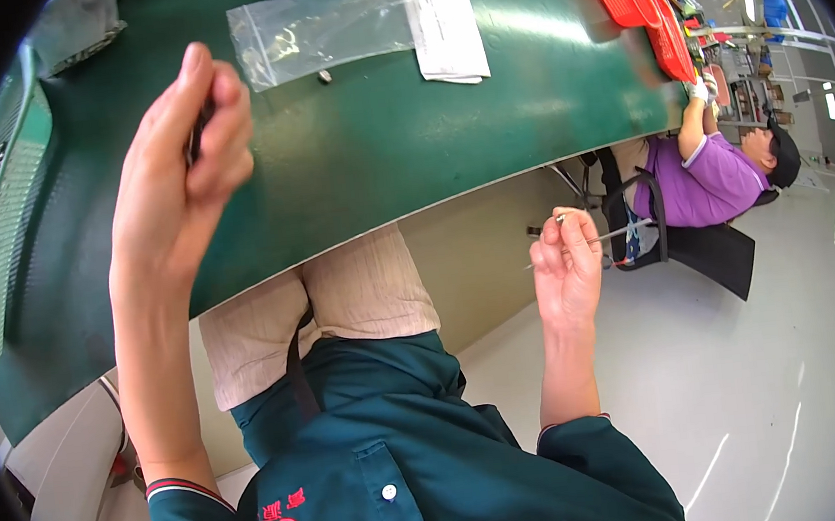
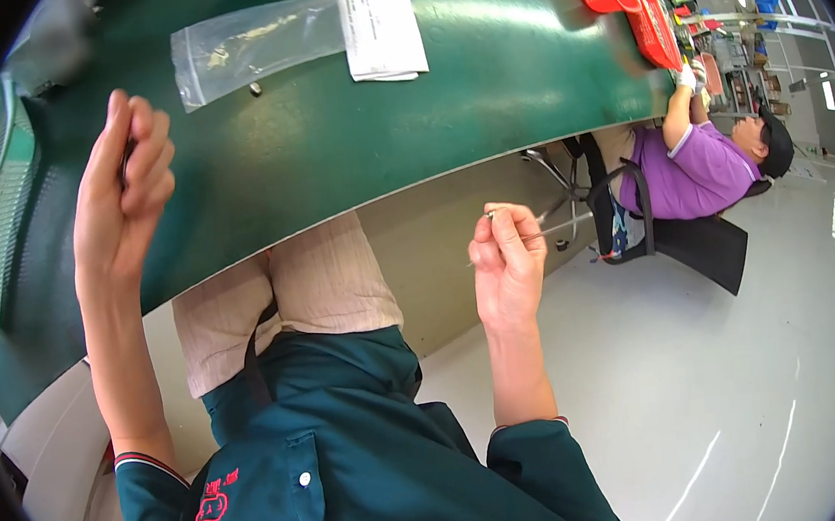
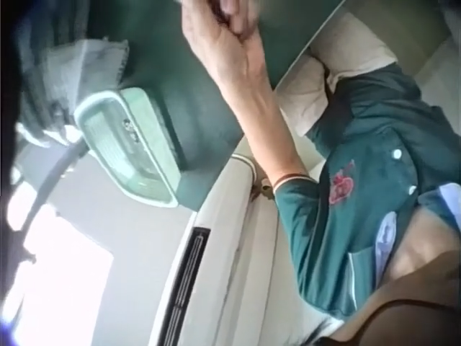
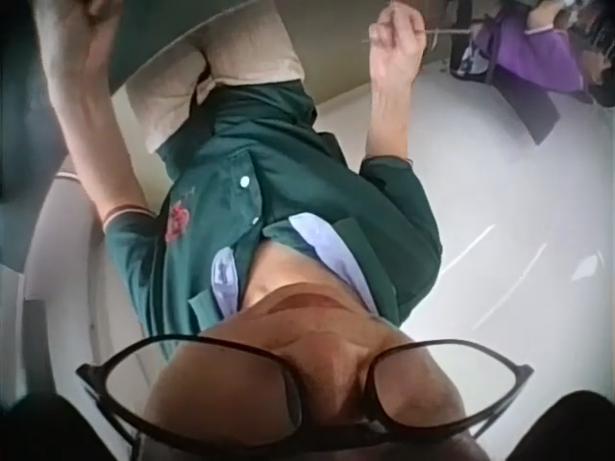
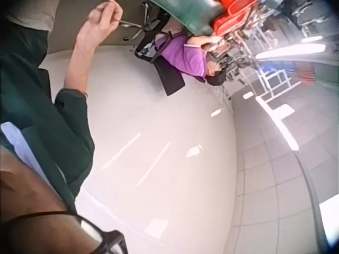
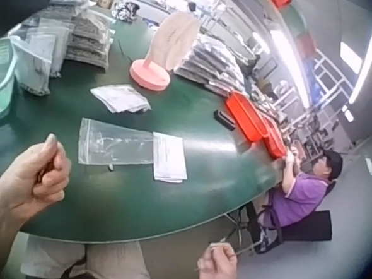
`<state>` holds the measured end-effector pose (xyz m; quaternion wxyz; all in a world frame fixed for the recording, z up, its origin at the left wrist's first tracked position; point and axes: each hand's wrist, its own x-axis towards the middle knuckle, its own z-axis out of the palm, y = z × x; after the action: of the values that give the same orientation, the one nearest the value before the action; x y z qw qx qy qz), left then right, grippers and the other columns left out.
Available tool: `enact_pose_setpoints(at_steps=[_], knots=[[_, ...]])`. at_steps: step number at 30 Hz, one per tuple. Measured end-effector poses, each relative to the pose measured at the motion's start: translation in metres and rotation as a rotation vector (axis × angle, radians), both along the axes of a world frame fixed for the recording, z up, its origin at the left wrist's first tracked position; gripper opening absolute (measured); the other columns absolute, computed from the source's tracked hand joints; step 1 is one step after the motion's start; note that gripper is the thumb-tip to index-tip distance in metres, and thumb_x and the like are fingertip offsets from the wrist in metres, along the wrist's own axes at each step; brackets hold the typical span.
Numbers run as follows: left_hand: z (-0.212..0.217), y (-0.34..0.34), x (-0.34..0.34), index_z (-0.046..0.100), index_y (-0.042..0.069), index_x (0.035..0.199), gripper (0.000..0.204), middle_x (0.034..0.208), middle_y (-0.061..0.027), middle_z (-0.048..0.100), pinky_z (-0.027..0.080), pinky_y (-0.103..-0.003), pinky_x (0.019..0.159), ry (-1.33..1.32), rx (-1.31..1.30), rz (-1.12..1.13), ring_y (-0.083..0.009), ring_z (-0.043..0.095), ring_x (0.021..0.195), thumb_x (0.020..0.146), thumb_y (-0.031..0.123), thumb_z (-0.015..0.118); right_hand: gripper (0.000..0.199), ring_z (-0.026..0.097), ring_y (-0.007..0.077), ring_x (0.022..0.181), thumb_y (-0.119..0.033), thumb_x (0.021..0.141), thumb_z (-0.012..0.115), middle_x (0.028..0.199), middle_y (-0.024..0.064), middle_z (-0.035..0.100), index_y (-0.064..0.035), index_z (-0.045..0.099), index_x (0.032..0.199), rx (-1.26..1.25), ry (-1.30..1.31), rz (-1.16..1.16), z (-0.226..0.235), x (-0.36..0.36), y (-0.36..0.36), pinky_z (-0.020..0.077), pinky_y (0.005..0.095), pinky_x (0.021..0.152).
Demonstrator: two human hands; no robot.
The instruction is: The person is assembling small metal rings onto a thin metal rod at a workbench.
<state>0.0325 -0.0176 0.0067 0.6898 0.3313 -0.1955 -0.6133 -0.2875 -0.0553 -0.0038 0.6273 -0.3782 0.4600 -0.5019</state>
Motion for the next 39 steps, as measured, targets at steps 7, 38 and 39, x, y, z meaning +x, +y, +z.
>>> enact_pose_setpoints(at_steps=[7,38,39], knots=[[-0.015,0.052,-0.086,0.043,0.004,0.065,0.037,0.048,-0.0001,0.038,0.021,-0.019,0.035,0.165,0.095,-0.532,-0.0040,0.028,0.037,0.089,0.032,0.045,0.011,0.023,0.0061,0.039,-0.019,0.085,0.053,0.067,-0.0004,0.046,-0.0074,0.052,0.085,0.536,-0.279,-0.033,-0.010,-0.025,0.022,0.0214,0.0202,0.038],[-0.094,0.062,-0.168,0.053,0.003,0.074,0.030,0.056,0.0007,0.044,0.022,-0.018,0.039,0.378,0.387,-0.659,-0.0038,0.031,0.045,0.089,0.028,0.047,0.013,0.023,0.0065,0.041,-0.018,0.084,0.056,0.065,-0.0003,0.043,-0.0057,0.052,0.087,0.762,-0.313,0.037,-0.023,-0.028,0.020,0.0199,0.0205,0.039],[-0.094,0.062,-0.168,0.053,0.003,0.074,0.030,0.056,0.0006,0.044,0.022,-0.018,0.039,0.377,0.389,-0.659,-0.0039,0.031,0.044,0.089,0.028,0.047,0.013,0.023,0.0065,0.041,-0.018,0.084,0.056,0.065,-0.0003,0.043,-0.0058,0.052,0.087,0.761,-0.307,0.041,-0.023,-0.027,0.021,0.0199,0.0206,0.039]])
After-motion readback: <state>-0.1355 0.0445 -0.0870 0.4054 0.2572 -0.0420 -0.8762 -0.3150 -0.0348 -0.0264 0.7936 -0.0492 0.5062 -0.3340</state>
